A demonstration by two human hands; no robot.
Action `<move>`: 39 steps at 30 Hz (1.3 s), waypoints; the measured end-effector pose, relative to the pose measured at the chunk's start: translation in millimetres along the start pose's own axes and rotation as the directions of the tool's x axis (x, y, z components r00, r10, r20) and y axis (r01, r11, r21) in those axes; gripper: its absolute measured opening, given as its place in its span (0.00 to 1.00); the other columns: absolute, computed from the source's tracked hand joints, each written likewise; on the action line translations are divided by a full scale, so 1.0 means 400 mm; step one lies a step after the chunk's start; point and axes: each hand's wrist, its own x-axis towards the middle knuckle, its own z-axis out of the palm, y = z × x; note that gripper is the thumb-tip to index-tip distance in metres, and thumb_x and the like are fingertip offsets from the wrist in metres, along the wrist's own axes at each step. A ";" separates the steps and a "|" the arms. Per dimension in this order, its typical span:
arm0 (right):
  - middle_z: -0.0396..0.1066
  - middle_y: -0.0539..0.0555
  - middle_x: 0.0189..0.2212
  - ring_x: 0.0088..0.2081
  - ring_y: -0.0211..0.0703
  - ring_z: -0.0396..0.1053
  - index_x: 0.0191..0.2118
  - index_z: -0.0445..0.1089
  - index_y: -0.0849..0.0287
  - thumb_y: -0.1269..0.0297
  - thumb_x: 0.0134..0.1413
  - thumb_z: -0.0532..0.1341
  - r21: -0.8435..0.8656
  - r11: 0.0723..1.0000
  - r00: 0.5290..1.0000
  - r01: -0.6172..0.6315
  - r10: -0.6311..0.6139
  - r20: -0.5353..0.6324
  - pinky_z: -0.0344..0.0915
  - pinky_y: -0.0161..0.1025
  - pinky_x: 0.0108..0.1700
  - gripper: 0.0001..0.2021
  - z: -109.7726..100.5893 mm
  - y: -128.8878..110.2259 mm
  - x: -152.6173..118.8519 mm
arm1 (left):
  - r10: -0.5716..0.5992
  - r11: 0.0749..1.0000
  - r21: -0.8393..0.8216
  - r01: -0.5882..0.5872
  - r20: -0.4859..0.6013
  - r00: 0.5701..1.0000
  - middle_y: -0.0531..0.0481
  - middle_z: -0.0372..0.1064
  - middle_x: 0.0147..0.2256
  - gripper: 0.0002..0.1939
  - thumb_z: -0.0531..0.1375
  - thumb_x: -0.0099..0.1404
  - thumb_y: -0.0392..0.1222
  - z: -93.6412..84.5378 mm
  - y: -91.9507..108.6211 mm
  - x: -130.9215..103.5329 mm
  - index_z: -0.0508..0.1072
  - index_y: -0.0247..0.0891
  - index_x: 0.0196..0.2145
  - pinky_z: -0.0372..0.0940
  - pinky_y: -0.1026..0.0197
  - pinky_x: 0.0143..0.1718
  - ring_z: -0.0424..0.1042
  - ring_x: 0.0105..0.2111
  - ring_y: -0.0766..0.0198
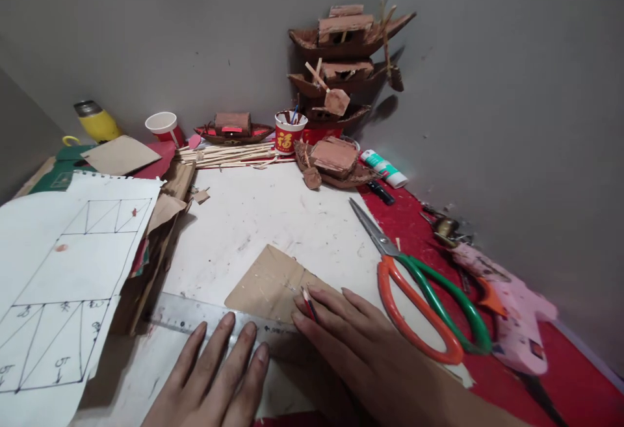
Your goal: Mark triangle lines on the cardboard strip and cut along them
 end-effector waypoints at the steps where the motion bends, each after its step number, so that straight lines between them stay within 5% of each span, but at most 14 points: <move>1: 0.61 0.62 0.66 0.68 0.59 0.52 0.71 0.46 0.62 0.75 0.53 0.57 -0.015 1.000 1.000 0.006 -0.007 -0.021 0.56 0.60 0.65 0.40 0.003 0.001 -0.003 | 0.003 1.000 -0.002 -0.003 0.004 1.000 0.45 0.68 0.59 0.23 0.54 0.69 0.40 0.000 -0.001 0.000 0.67 0.39 0.61 0.35 0.40 0.66 0.62 0.58 0.42; 8: 0.60 0.59 0.66 0.68 0.59 0.52 0.69 0.52 0.63 0.76 0.53 0.56 -0.121 0.992 0.997 0.022 -0.031 -0.073 0.62 0.59 0.61 0.36 0.006 -0.003 -0.003 | 0.007 1.000 0.005 -0.007 0.005 1.000 0.45 0.68 0.59 0.21 0.51 0.72 0.41 -0.005 -0.006 0.001 0.67 0.39 0.60 0.35 0.40 0.67 0.63 0.58 0.43; 13: 0.60 0.56 0.66 0.67 0.57 0.54 0.68 0.56 0.62 0.77 0.53 0.55 -0.172 0.985 1.000 0.001 0.002 0.014 0.62 0.58 0.62 0.34 -0.024 -0.013 0.010 | 0.026 1.000 -0.004 -0.026 0.011 1.000 0.47 0.68 0.59 0.21 0.49 0.75 0.46 -0.001 -0.012 0.002 0.67 0.41 0.61 0.36 0.42 0.67 0.63 0.58 0.46; 17: 0.61 0.57 0.66 0.68 0.57 0.54 0.68 0.56 0.62 0.76 0.52 0.55 -0.156 0.988 1.000 0.020 -0.020 -0.002 0.61 0.57 0.62 0.35 -0.031 -0.012 0.011 | -0.039 0.998 -0.045 0.038 -0.018 0.999 0.48 0.68 0.59 0.20 0.48 0.76 0.48 0.006 -0.010 0.005 0.67 0.42 0.60 0.37 0.42 0.67 0.63 0.59 0.47; 25: 0.62 0.60 0.65 0.68 0.59 0.53 0.70 0.50 0.61 0.74 0.51 0.56 -0.019 1.000 0.999 -0.001 0.000 -0.046 0.58 0.60 0.64 0.39 0.002 -0.002 -0.005 | 0.010 1.000 -0.029 -0.010 0.008 1.000 0.46 0.69 0.59 0.20 0.52 0.73 0.46 -0.017 -0.025 0.019 0.70 0.41 0.59 0.38 0.44 0.67 0.64 0.58 0.46; 32: 0.60 0.59 0.66 0.69 0.57 0.51 0.72 0.44 0.61 0.75 0.52 0.56 0.002 1.000 0.998 0.015 -0.015 -0.068 0.56 0.59 0.66 0.41 0.000 0.003 -0.010 | -0.056 0.997 -0.048 0.056 -0.002 0.998 0.47 0.66 0.61 0.20 0.49 0.75 0.44 -0.001 -0.004 0.005 0.68 0.42 0.60 0.39 0.44 0.67 0.56 0.64 0.46; 35: 0.61 0.58 0.66 0.67 0.57 0.56 0.73 0.42 0.55 0.71 0.56 0.58 0.102 0.994 0.997 -0.037 0.044 -0.065 0.59 0.57 0.65 0.41 0.007 0.014 -0.019 | -0.076 0.996 -0.047 0.076 0.003 0.997 0.47 0.64 0.62 0.21 0.48 0.75 0.43 0.003 0.002 0.001 0.67 0.42 0.61 0.40 0.42 0.67 0.55 0.65 0.45; 39: 0.67 0.53 0.61 0.62 0.60 0.63 0.67 0.56 0.39 0.57 0.60 0.63 0.253 0.936 0.963 -0.243 0.265 -0.053 0.66 0.58 0.60 0.31 0.043 0.050 -0.028 | -0.021 1.000 -0.022 0.021 0.021 1.000 0.45 0.64 0.62 0.23 0.52 0.71 0.40 -0.010 -0.009 0.006 0.66 0.40 0.62 0.39 0.41 0.67 0.59 0.62 0.44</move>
